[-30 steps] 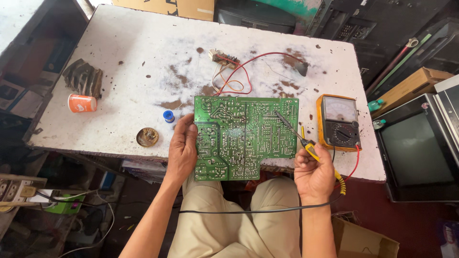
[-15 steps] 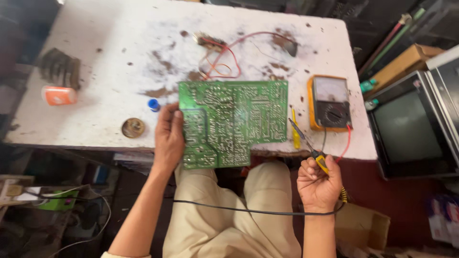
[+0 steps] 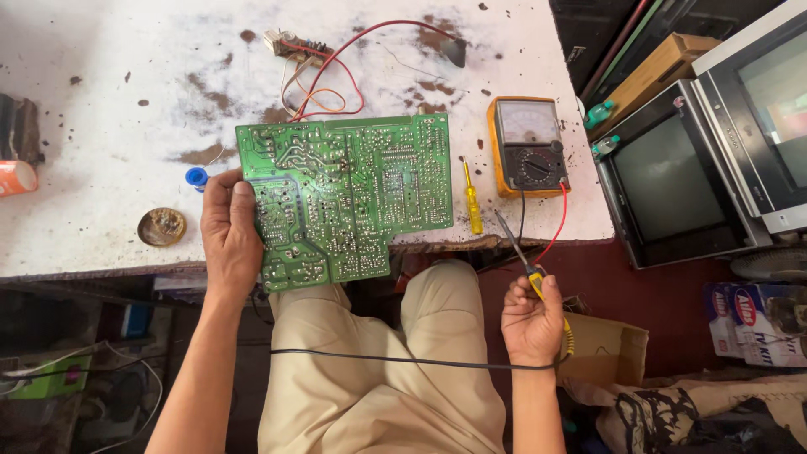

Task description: The person applies flux to a green circuit board and uses a soldering iron to reflow solder joints on the back side. They repeatedly heat specific areas while holding the board steady with their other hand.

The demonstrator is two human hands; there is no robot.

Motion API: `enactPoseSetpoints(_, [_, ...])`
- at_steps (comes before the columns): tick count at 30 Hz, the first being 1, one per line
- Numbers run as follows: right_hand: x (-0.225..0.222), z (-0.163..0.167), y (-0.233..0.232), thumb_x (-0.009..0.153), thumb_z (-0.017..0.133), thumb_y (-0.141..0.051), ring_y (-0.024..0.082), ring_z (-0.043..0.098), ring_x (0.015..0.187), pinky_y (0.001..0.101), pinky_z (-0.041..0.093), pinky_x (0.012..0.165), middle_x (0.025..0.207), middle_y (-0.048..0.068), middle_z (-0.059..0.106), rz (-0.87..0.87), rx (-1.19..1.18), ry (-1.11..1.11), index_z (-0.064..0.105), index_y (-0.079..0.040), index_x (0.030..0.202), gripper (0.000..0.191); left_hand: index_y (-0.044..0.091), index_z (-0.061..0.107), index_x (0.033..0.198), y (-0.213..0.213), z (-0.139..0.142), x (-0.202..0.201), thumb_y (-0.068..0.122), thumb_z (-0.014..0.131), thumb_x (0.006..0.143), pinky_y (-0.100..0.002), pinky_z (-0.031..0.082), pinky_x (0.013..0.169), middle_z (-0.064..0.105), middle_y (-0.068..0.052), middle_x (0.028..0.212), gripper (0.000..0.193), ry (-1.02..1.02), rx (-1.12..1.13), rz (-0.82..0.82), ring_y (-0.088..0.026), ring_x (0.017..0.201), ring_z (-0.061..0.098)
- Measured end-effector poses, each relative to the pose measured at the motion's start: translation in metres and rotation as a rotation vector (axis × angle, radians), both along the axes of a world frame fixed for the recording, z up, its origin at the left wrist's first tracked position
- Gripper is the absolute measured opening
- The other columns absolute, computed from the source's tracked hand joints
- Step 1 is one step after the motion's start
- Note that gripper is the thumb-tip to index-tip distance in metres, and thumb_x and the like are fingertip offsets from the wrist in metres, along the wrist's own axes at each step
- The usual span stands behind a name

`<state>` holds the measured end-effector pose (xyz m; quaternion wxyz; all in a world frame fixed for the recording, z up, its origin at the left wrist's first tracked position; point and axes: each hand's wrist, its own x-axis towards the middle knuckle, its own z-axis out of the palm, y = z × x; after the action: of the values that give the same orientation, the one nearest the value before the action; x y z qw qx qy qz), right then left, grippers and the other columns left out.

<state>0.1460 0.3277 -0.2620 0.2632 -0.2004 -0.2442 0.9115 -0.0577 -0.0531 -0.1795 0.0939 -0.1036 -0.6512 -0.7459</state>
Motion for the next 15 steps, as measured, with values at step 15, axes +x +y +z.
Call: enactPoseSetpoints(15, [-0.067,0.126,-0.082,0.101,0.061,-0.003,0.022,0.072,0.08,0.0295,0.058,0.072,0.096,0.017,0.074,0.042,0.835,-0.016,0.067,0.005,0.119,0.02,0.0,0.061,0.132,0.0,0.0,-0.002,0.024,0.046,0.114,-0.022,0.046,0.08,0.065,0.0,0.103,0.033,-0.047,-0.032,0.029,-0.005,0.09,0.053])
